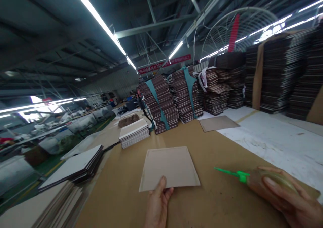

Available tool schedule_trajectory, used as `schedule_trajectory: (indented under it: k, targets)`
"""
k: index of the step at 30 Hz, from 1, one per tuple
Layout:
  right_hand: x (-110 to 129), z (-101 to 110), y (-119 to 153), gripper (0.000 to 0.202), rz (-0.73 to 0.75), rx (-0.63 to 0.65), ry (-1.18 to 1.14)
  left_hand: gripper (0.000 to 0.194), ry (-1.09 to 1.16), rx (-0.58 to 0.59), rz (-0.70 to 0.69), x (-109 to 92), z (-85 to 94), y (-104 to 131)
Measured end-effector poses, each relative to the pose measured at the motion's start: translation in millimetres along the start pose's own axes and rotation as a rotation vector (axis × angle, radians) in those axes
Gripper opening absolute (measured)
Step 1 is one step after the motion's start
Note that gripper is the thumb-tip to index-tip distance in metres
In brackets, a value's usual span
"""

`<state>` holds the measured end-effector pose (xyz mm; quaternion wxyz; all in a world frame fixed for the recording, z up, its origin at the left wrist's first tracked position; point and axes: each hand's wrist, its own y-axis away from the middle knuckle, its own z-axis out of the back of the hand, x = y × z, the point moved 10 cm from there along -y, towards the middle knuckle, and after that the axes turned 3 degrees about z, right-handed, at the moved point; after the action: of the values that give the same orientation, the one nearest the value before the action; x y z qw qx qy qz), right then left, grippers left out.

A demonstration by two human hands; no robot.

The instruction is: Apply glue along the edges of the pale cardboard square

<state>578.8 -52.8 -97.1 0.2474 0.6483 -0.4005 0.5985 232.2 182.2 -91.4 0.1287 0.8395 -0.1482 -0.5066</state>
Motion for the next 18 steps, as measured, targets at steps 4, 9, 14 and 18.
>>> schedule_trajectory:
  k: [4,9,14,18]
  targets:
    - [-18,5,4,0.037,-0.148,-0.115,-0.262,0.015,0.039,-0.03,0.074,11,-29.4,2]
    - [-11,12,10,0.023,-0.12,-0.228,-0.362,0.014,0.066,0.024,0.127,40,-96.5,4]
    - [-20,18,17,0.023,-0.159,-0.288,-0.426,0.016,0.117,0.045,0.21,98,-162.6,7]
    - [-44,29,16,0.028,-0.159,-0.297,-0.446,0.015,0.145,0.064,0.274,141,-208.5,13]
